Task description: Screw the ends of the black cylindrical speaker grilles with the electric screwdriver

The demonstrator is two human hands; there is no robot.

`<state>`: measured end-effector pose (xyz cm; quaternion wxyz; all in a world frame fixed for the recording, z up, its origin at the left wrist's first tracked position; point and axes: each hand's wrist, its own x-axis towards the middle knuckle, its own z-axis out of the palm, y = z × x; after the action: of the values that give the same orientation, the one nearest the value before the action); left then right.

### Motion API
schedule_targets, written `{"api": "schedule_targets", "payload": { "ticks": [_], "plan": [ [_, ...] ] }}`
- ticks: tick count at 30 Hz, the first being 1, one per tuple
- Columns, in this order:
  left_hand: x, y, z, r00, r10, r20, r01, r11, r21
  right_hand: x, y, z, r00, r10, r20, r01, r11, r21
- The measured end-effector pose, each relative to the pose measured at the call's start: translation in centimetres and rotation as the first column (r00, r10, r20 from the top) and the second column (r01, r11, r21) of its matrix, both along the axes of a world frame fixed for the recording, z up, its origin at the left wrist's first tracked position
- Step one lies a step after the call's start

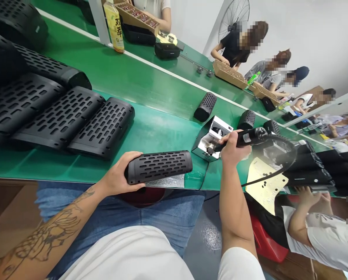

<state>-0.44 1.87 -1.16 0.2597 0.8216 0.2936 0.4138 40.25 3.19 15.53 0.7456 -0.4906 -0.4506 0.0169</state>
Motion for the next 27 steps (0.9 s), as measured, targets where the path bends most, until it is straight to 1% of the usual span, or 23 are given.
{"api": "schedule_targets", "payload": {
  "ticks": [1, 3, 5, 6, 7, 9, 11, 12, 14, 16, 18, 21, 23, 27],
  "plan": [
    [0.0, 0.0, -0.1, 1.0, 0.002, -0.002, -0.002, 1.0, -0.005, 1.0, 0.5, -0.7, 1.0, -0.005, 0.003, 0.005, 1.0, -0.024],
    [0.1, 0.0, -0.3, 1.0, 0.005, -0.004, -0.005, 1.0, -0.021, 2.1, 0.8, -2.0, 1.0, 0.024, -0.016, -0.025, 0.998, -0.057],
    [0.1, -0.1, -0.4, 1.0, 0.013, -0.003, -0.013, 0.999, -0.042, 2.2, 0.5, -2.7, 0.997, 0.058, -0.045, -0.06, 0.997, -0.058],
    [0.1, -0.1, -0.5, 1.0, 0.018, -0.004, -0.018, 0.998, -0.054, 2.0, 0.2, -2.7, 0.996, 0.074, -0.054, -0.077, 0.995, -0.056],
    [0.1, -0.2, -0.4, 1.0, 0.02, -0.007, -0.021, 0.998, -0.065, 1.5, -0.3, -2.5, 0.994, 0.09, -0.062, -0.093, 0.994, -0.059],
    [0.2, -0.3, -0.3, 1.0, 0.016, -0.019, -0.018, 0.996, -0.084, 0.1, -1.5, -1.4, 0.988, 0.122, -0.093, -0.127, 0.99, -0.059],
    [0.3, -0.4, 0.1, 0.999, 0.006, -0.034, -0.01, 0.994, -0.105, -2.3, -3.3, 0.2, 0.973, 0.19, -0.134, -0.193, 0.981, -0.011],
    [0.4, -0.4, 0.2, 0.999, 0.002, -0.041, -0.006, 0.993, -0.119, -3.7, -4.3, 1.0, 0.957, 0.249, -0.147, -0.248, 0.968, 0.028],
    [0.6, -0.5, 0.5, 0.999, -0.001, -0.048, -0.006, 0.989, -0.15, -7.2, -6.4, 2.6, 0.896, 0.426, -0.127, -0.419, 0.904, 0.079],
    [0.7, -0.5, 0.7, 0.999, 0.003, -0.038, -0.009, 0.984, -0.176, -10.9, -8.1, 3.6, 0.801, 0.59, -0.104, -0.587, 0.807, 0.066],
    [0.9, -0.6, 0.8, 1.0, 0.008, -0.024, -0.012, 0.982, -0.189, -14.6, -9.0, 4.0, 0.721, 0.686, -0.094, -0.688, 0.726, 0.021],
    [1.1, -0.7, 0.8, 1.0, 0.012, -0.024, -0.017, 0.978, -0.206, -18.7, -8.8, 3.5, 0.638, 0.767, -0.063, -0.77, 0.637, -0.041],
    [1.2, -0.8, 0.9, 1.0, 0.013, -0.026, -0.018, 0.977, -0.212, -20.2, -8.0, 2.8, 0.614, 0.788, -0.045, -0.789, 0.612, -0.061],
    [1.3, -0.8, 1.1, 1.0, 0.016, -0.023, -0.02, 0.979, -0.204, -21.4, -6.6, 1.3, 0.621, 0.783, -0.046, -0.783, 0.616, -0.092]
  ]
}}
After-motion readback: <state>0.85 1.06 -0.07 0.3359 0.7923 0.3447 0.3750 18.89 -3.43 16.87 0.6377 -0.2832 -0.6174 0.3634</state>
